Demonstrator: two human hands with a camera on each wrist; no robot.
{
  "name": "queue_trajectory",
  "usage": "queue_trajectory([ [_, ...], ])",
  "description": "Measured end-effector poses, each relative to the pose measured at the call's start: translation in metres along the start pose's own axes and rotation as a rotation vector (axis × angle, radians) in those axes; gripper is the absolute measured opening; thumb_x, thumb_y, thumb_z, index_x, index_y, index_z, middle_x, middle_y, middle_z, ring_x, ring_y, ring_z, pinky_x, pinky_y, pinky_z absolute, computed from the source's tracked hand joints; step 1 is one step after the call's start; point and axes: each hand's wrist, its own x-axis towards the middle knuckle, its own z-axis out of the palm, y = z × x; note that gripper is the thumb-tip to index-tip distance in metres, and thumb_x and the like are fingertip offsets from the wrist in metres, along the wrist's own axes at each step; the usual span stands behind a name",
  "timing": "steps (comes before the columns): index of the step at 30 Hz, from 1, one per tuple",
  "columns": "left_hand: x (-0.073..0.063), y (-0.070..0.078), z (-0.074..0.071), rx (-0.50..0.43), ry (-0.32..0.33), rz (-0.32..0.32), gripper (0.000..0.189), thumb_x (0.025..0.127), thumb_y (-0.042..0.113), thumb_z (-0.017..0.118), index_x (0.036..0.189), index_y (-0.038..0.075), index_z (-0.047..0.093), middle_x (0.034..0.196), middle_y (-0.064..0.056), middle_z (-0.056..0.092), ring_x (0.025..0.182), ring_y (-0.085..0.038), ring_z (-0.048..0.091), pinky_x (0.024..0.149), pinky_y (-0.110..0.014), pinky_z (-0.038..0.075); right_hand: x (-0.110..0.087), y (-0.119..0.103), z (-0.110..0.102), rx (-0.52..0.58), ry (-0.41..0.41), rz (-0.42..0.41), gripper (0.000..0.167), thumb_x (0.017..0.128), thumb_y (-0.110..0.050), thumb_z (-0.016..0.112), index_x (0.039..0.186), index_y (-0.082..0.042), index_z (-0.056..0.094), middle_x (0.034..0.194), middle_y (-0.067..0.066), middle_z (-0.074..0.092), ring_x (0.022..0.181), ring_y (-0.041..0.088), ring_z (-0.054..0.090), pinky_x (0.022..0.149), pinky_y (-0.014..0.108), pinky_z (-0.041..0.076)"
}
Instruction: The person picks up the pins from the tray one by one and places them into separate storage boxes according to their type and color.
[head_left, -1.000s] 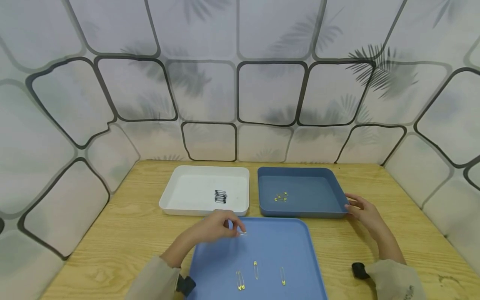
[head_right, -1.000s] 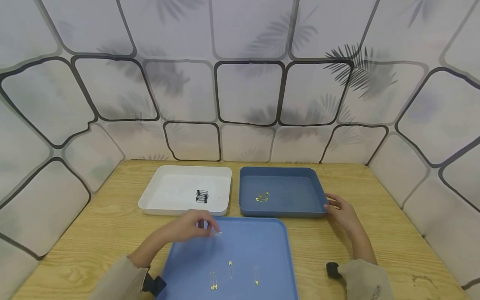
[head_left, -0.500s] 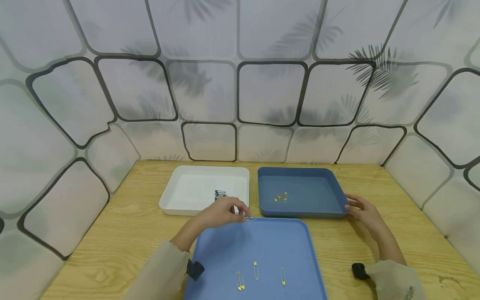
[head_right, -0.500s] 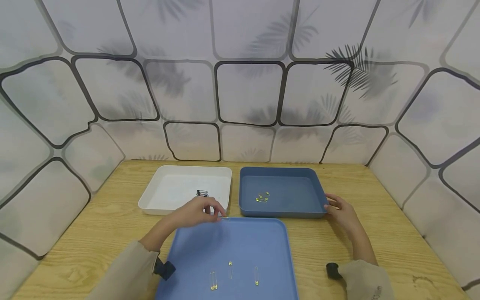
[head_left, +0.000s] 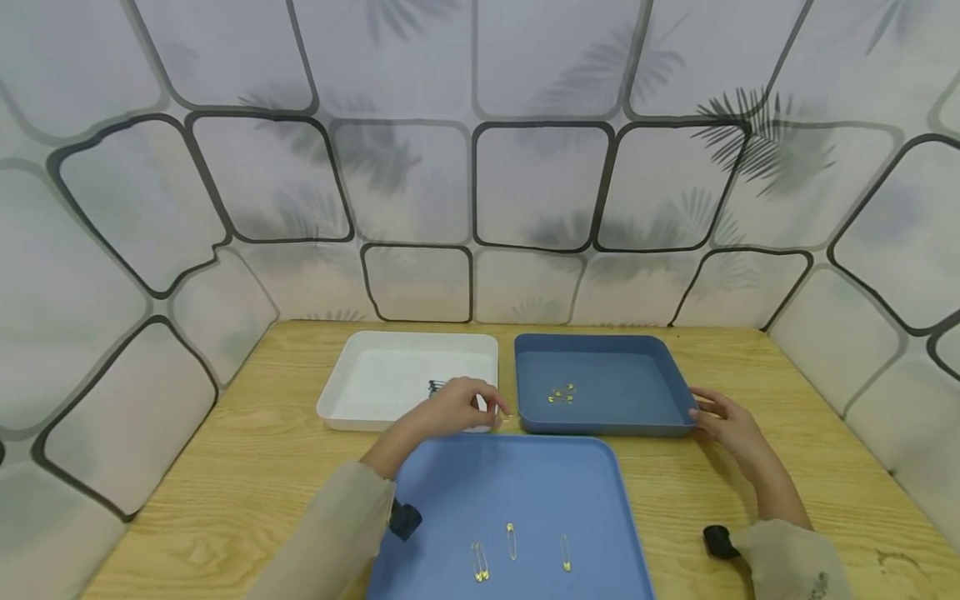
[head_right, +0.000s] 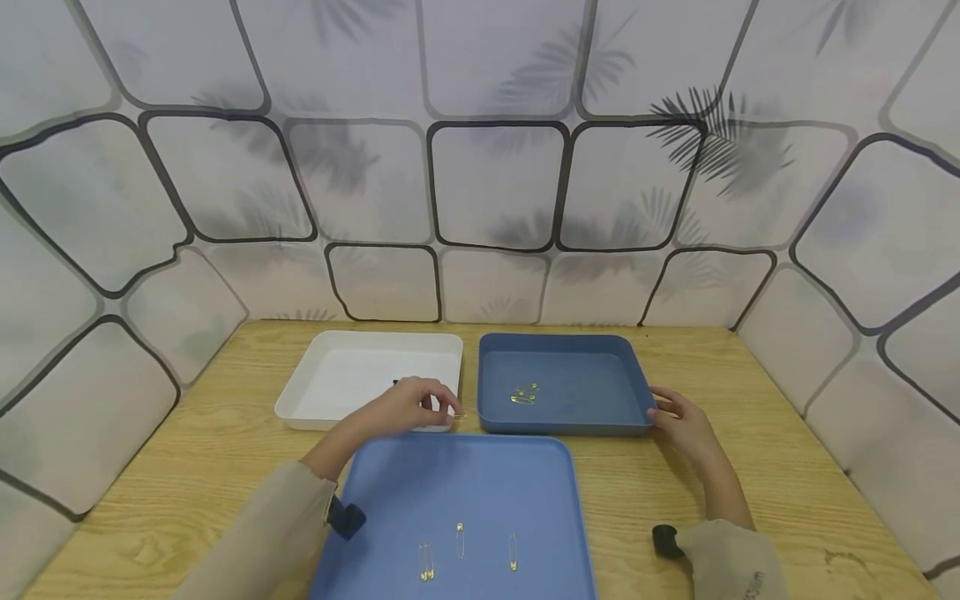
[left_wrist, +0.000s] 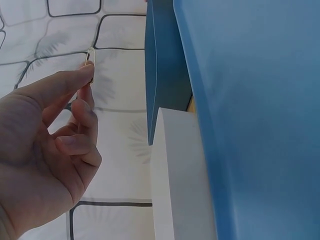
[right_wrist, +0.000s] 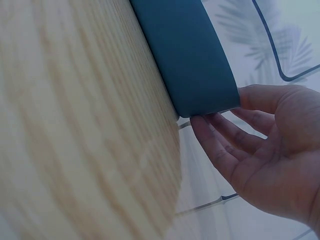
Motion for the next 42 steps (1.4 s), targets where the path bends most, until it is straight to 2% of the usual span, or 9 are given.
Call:
queue_trajectory([
  [11, 0.015, -0.002, -0.001, -0.009, 0.01, -0.029, 0.01, 0.085, 0.007, 0.065, 0.094, 0.007, 0.07, 0.072, 0.006, 0.059, 0.055, -0.008, 0.045, 0.053, -0.022, 0.04, 0.0, 0.0, 0.0, -0.013, 0.005, -0.004, 0.058, 0.097, -0.024, 0.049, 0.139, 0.009, 0.025, 0.131, 0.036, 0.032, 0.096, 0.008, 0.054, 0.079, 0.027, 0.048],
  [20, 0.026, -0.003, 0.002, -0.014, -0.001, -0.05, 0.013, 0.086, 0.007, 0.064, 0.098, 0.004, 0.07, 0.071, 0.003, 0.057, 0.055, -0.01, 0.046, 0.052, -0.023, 0.041, 0.0, -0.001, 0.0, -0.016, 0.005, 0.007, 0.058, 0.097, -0.024, 0.048, 0.14, 0.007, 0.025, 0.132, 0.036, 0.032, 0.097, 0.012, 0.055, 0.08, 0.028, 0.048],
  [27, 0.036, -0.002, 0.005, -0.019, 0.001, -0.05, 0.016, 0.087, 0.005, 0.062, 0.101, 0.003, 0.069, 0.073, 0.0, 0.058, 0.058, -0.013, 0.05, 0.052, -0.024, 0.042, 0.0, 0.0, -0.001, -0.024, 0.003, 0.008, 0.058, 0.097, -0.024, 0.048, 0.14, 0.007, 0.025, 0.132, 0.036, 0.032, 0.095, 0.008, 0.054, 0.079, 0.026, 0.048],
  [34, 0.047, -0.002, 0.007, 0.003, 0.002, -0.039, 0.014, 0.086, 0.006, 0.063, 0.099, 0.006, 0.07, 0.075, 0.002, 0.059, 0.066, -0.013, 0.051, 0.055, -0.024, 0.042, -0.001, -0.001, 0.0, -0.022, -0.001, -0.005, 0.057, 0.097, -0.022, 0.047, 0.14, 0.008, 0.024, 0.131, 0.037, 0.032, 0.1, 0.021, 0.056, 0.08, 0.03, 0.048],
  [42, 0.058, -0.005, 0.012, 0.01, -0.002, -0.064, 0.015, 0.086, 0.007, 0.064, 0.099, 0.006, 0.07, 0.076, 0.004, 0.059, 0.071, -0.011, 0.052, 0.057, -0.023, 0.042, -0.001, -0.002, 0.0, -0.018, -0.001, -0.001, 0.057, 0.097, -0.022, 0.048, 0.14, 0.008, 0.024, 0.132, 0.037, 0.032, 0.099, 0.019, 0.056, 0.079, 0.029, 0.048],
])
